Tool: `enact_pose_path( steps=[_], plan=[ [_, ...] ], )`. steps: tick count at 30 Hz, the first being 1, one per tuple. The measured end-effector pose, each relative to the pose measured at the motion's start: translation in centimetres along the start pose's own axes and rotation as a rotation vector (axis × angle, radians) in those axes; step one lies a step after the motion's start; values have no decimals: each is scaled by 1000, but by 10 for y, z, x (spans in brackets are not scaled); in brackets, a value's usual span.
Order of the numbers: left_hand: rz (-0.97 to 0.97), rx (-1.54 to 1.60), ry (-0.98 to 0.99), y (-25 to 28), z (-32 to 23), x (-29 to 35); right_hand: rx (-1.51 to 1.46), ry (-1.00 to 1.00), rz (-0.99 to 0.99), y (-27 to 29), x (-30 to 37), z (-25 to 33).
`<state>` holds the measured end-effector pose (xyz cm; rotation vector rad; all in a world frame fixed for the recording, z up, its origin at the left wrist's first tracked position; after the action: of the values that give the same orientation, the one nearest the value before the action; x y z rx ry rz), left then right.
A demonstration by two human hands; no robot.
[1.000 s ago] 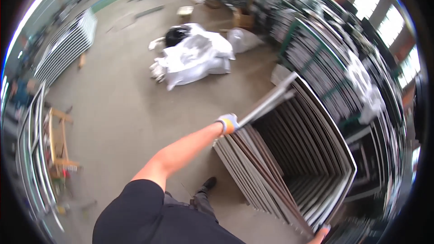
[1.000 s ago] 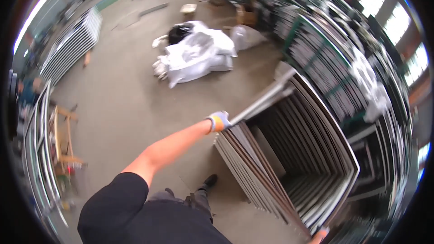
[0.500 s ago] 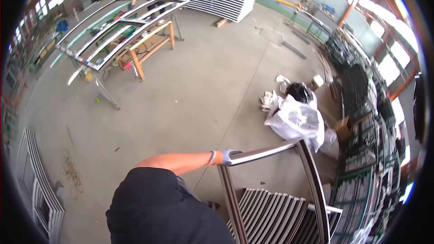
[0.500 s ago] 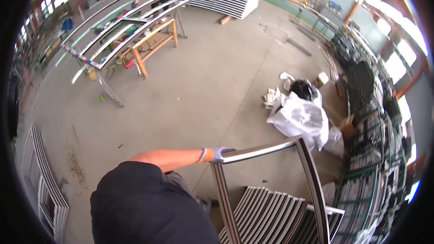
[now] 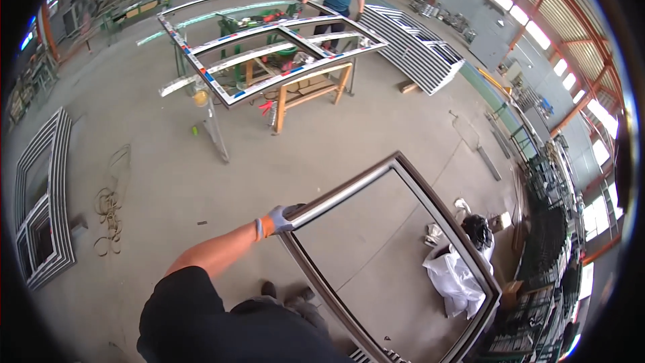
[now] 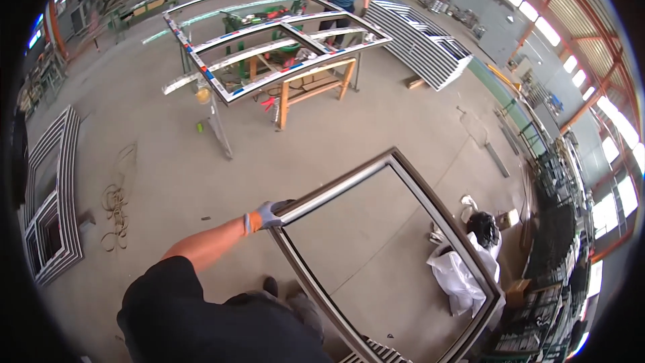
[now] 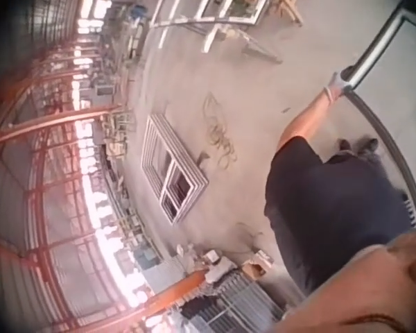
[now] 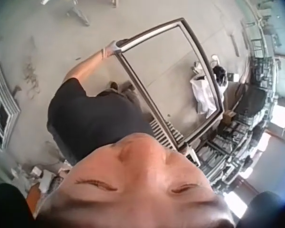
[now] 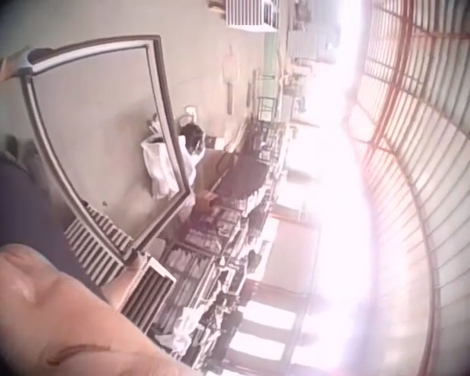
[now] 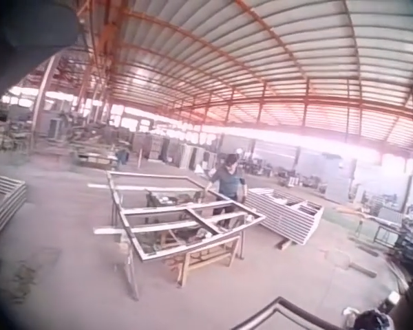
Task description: Assembling aluminum window frames using a sealant gun and a power drill.
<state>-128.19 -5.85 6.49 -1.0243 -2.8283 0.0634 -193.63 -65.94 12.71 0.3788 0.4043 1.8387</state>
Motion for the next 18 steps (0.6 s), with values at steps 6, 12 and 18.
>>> enact_pose_path(
  steps=[6, 12, 18],
  plan=[
    [-230, 167, -25, 145, -43, 6, -53, 24, 149, -185, -48, 72],
    [-472, 185, -75, 282, -62, 7, -156, 35, 334, -432, -97, 151],
    [-757, 75, 2, 412, -86, 20, -10, -19, 538, -658, -130, 222]
  ],
)
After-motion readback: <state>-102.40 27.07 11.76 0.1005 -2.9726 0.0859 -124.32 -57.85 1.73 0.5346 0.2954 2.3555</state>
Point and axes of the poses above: each hand's wrist, its own x-axis away from the middle knuckle, its own y-axis out of the back of the hand, z = x × y, the point moved 1 cm from there along -x, towards the middle knuckle
